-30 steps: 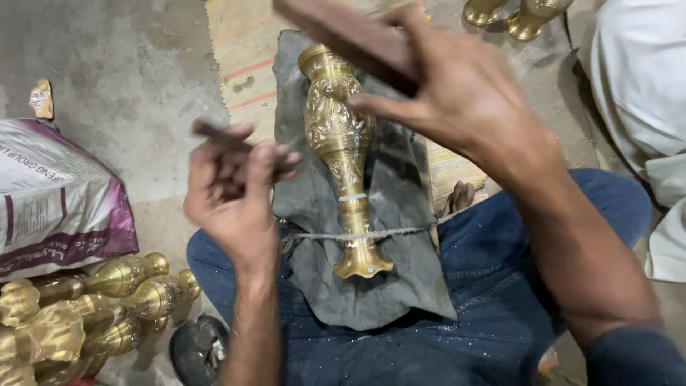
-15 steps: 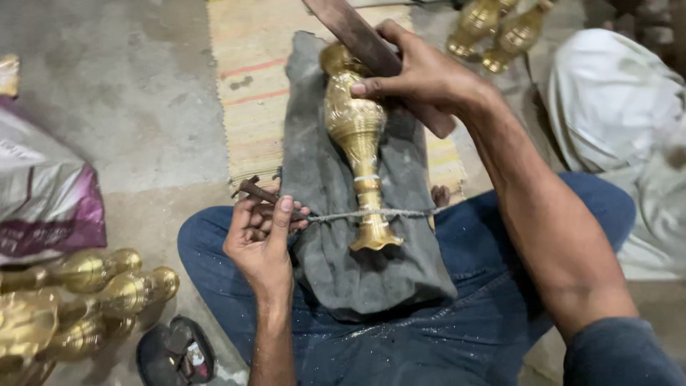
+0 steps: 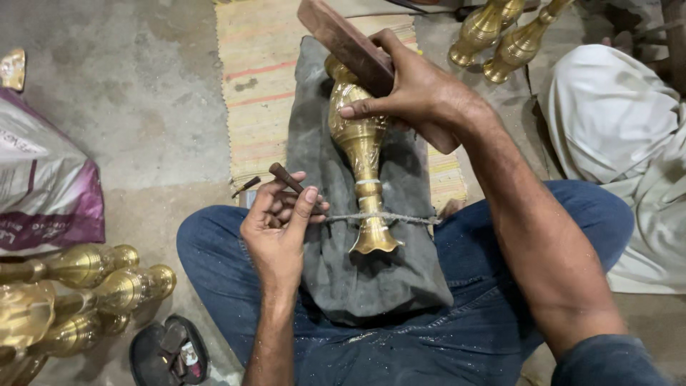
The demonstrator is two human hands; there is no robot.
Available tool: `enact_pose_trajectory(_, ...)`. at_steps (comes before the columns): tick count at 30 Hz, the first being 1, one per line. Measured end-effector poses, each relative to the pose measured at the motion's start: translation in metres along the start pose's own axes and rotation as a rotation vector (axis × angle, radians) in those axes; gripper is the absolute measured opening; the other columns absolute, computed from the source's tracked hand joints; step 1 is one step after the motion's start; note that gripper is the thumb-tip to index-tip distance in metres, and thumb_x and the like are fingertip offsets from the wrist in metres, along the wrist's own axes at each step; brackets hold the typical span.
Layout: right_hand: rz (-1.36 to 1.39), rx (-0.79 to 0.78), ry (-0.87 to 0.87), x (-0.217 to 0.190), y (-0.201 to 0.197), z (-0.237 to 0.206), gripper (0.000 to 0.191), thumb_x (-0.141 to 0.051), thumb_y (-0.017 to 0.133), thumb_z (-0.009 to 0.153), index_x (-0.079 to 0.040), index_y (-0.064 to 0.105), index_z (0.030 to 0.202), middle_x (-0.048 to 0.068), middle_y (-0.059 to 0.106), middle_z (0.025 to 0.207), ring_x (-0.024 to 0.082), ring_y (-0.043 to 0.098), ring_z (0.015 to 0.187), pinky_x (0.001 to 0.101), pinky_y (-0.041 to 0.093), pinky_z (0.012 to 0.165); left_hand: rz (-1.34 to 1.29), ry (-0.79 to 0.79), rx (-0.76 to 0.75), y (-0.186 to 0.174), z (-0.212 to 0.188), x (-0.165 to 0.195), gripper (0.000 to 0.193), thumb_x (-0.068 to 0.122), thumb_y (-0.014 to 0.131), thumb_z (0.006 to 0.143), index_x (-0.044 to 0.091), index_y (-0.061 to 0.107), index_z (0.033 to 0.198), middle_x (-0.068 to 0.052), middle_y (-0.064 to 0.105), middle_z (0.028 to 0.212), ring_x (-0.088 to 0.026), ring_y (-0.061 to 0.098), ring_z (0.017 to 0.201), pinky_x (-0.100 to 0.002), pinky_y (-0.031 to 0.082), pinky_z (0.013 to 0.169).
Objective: The person uses a chisel and wooden mallet to engrave decorative patterns into a brass vessel. The vessel is held steady on a cloth pad on the lap while the person repeatedly strikes the chisel to create fine lines and textures on the surface.
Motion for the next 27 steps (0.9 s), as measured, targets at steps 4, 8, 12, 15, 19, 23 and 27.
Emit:
enact_pose_trajectory(4,0.233,-0.059,0.081,0.018,0.004,0.004,0.101,-0.045,0.091,0.073,-0.009,0.039,0.150,0.011,0.068,0.107,0.017,0.068,0.076,0.0330,0.056,0.058,-0.014,-0.043,-0.014,0.004,0.004,0.001,0.029,0.007,0.073,0.096,-0.002,0.067,0.123,-0.008,0.074,0.091,-0.016,0.075,0.080,-0.027,0.065,0.068)
enact_pose_trajectory(8,0.698,-0.226,0.118,0.018,0.002,0.002,0.103,-0.032,0.092,0.069,-0.013,0.033,0.152,0.006,0.063,0.102,0.015,0.060,0.062,0.0318,0.052,0.051,-0.016,-0.029,-0.045,0.007,0.006,0.002,0.029,0.007,0.073,0.096,-0.003,0.066,0.123,-0.008,0.074,0.091,-0.016,0.076,0.080,-0.027,0.065,0.068)
enact_pose_trajectory(12,0.342,-0.252,0.108,0.002,-0.012,0.000,0.099,-0.040,0.087,0.079,-0.011,0.036,0.159,0.014,0.064,0.107,0.017,0.063,0.072,0.0337,0.054,0.059,0.002,-0.040,-0.052,0.007,0.008,0.000,0.029,0.007,0.073,0.096,-0.003,0.066,0.123,-0.007,0.074,0.092,-0.015,0.075,0.081,-0.027,0.065,0.069)
enact_pose_trajectory(15,-0.008,-0.067,0.041,-0.008,-0.009,-0.003,0.099,-0.048,0.085,0.083,-0.014,0.033,0.160,0.019,0.069,0.118,0.023,0.066,0.082,0.0372,0.055,0.070,-0.011,-0.038,-0.047,0.007,0.010,-0.001,0.029,0.007,0.073,0.097,-0.003,0.066,0.123,-0.007,0.073,0.092,-0.015,0.075,0.081,-0.027,0.065,0.069)
enact_pose_trajectory(19,0.037,0.050,-0.296,-0.009,0.000,-0.002,0.094,-0.050,0.093,0.086,0.001,0.042,0.146,0.023,0.067,0.124,0.019,0.066,0.104,0.0361,0.055,0.084,-0.011,-0.042,-0.044,0.012,0.014,0.003,0.030,0.006,0.072,0.097,-0.003,0.065,0.124,-0.007,0.074,0.091,-0.015,0.075,0.081,-0.027,0.065,0.069)
enact_pose_trajectory(23,0.389,-0.164,0.130,0.012,0.001,0.002,0.103,-0.045,0.089,0.070,-0.005,0.039,0.151,0.021,0.066,0.094,0.017,0.062,0.060,0.0335,0.052,0.048,0.037,0.002,-0.067,0.022,0.020,0.012,0.030,0.005,0.072,0.096,-0.002,0.066,0.125,-0.007,0.075,0.090,-0.013,0.076,0.082,-0.027,0.066,0.069)
enact_pose_trajectory(27,0.321,-0.143,0.039,0.004,-0.003,-0.001,0.097,-0.044,0.089,0.074,-0.004,0.040,0.148,0.009,0.067,0.099,0.012,0.065,0.062,0.0290,0.053,0.046,0.057,0.124,-0.057,0.043,0.022,0.022,0.030,0.003,0.074,0.098,-0.001,0.067,0.127,-0.006,0.074,0.094,-0.011,0.074,0.084,-0.025,0.064,0.075)
Point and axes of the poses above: each hand's wrist, its own z-axis towards the middle knuckle, its own y-axis out of the palm, x = y × z, the point moved 2 cm from there along z, towards the middle knuckle
